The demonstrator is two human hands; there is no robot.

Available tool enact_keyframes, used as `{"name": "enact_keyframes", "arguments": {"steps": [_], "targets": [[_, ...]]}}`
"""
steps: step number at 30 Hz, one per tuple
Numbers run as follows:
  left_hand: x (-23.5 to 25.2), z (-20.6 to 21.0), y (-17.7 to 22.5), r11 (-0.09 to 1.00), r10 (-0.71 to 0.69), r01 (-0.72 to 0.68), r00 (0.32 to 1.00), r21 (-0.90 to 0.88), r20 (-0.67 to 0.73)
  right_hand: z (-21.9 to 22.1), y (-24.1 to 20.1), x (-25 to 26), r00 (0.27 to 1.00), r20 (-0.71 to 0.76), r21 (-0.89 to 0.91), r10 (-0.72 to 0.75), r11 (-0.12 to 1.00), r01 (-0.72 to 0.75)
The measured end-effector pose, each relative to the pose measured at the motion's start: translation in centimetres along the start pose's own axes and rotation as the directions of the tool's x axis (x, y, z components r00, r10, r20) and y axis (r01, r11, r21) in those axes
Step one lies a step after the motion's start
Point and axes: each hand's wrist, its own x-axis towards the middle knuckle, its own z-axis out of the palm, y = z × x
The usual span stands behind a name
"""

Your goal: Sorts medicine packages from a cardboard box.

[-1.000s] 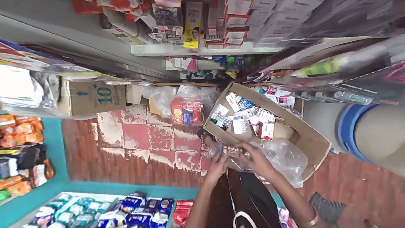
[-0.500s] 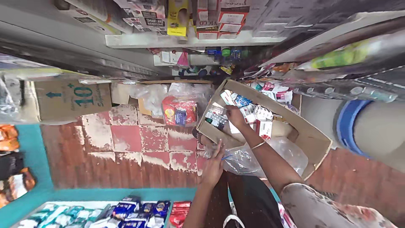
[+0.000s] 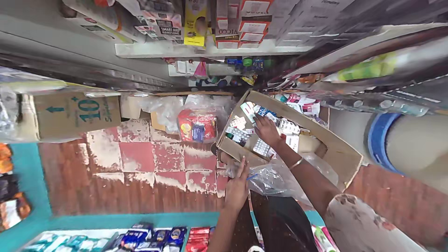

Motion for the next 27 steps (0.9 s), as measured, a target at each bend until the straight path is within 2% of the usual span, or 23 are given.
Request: {"name": "enact_keyframes", "arguments": {"steps": [2,4,7,9,12,17,20,27], "targets": [[0.0,0.1,-0.1,1.000,0.004,-0.004,1.000,0.012,-0.004,-0.7,0.0,2.9,0.994,0.105,-0.076,-0.014,0.997,0.022],[0.0,0.1,-0.2,1.000,0.001,-0.001,1.000,0.007,-0.010,-1.3,0.2,4.6,0.979,0.193,-0.174,0.057,0.984,-0.023],[0.1,0.1,-0.2,1.000,0.002,-0.002,1.000,-0.010,0.004,-1.7,1.0,4.2,0.985,0.136,-0.262,0.110,0.963,-0.071],[0.0,0.3,-0.2,1.000,0.013,-0.014,1.000,-0.028,-0.029,-1.4,1.6,2.9,0.987,0.058,-0.232,0.149,0.964,-0.132],[-0.1,0.2,0.1,0.999,0.007,-0.009,0.999,-0.049,-0.048,-1.7,1.6,2.1,0.976,0.049,-0.208,0.214,0.957,-0.200],[0.0,0.3,0.3,0.999,-0.014,0.012,0.999,-0.052,-0.030,-0.1,-1.2,3.6,0.963,-0.012,-0.086,0.270,0.959,-0.270],[-0.1,0.1,0.6,0.997,-0.022,0.020,0.999,-0.077,-0.033,1.1,-2.8,4.6,0.931,-0.004,-0.038,0.365,0.930,-0.365],[-0.7,0.1,0.7,0.957,0.032,-0.110,0.959,-0.268,-0.280,1.4,-3.6,3.3,0.871,0.067,0.075,0.486,0.868,-0.491]]}}
